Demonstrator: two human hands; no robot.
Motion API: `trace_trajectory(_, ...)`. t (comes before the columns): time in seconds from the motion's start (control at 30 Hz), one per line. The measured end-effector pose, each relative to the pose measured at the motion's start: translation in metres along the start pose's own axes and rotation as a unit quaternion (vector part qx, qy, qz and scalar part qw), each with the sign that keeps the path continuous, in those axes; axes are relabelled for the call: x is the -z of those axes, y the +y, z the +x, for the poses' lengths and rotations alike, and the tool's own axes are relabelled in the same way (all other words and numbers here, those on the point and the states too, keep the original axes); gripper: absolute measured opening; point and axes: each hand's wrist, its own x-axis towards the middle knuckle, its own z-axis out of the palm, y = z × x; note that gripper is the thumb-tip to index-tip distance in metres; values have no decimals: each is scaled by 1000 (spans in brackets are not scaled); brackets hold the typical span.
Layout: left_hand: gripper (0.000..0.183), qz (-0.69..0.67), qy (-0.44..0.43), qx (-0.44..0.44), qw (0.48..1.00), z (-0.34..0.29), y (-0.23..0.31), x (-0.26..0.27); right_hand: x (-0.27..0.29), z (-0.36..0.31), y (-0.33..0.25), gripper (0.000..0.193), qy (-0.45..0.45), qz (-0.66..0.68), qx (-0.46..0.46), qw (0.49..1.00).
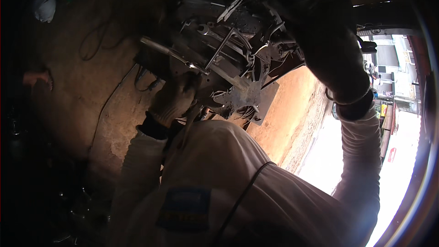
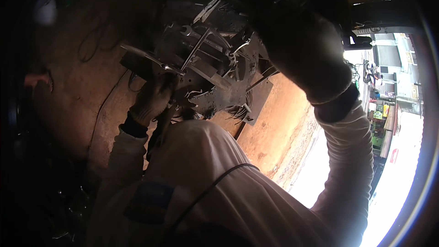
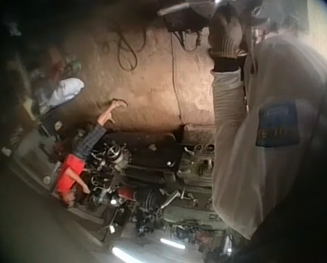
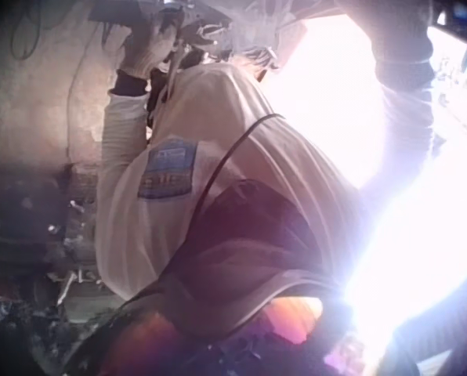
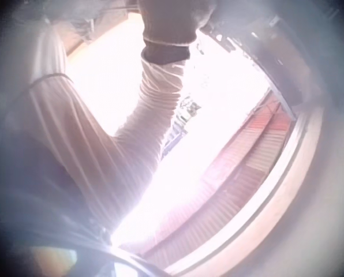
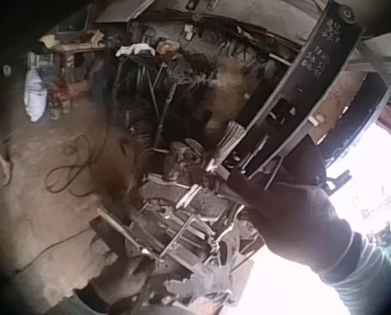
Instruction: The person uses a handheld grinder to smooth a metal frame, then uses pliers to hold a small rod while welding it to the structure with a torch.
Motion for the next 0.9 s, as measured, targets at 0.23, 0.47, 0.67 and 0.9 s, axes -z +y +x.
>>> trace_trajectory(0.23, 30, -61, 11, -74, 995, 9, -16, -8, 16, 13, 18, 45, 68, 58, -7, 996)
trace_trajectory(0.47, 32, -36, 12, -13, 999, 5, -13, -1, -14, -3, 0, 43, 51, -50, 126, 989)
trace_trajectory(0.67, 33, -7, 31, -58, 998, 8, -20, -2, 0, 11, 15, 35, 97, -92, 111, 985)
trace_trajectory(0.9, 38, 13, 25, -50, 998, 8, -22, -2, -32, -3, -7, 36, 133, 209, -47, 968)
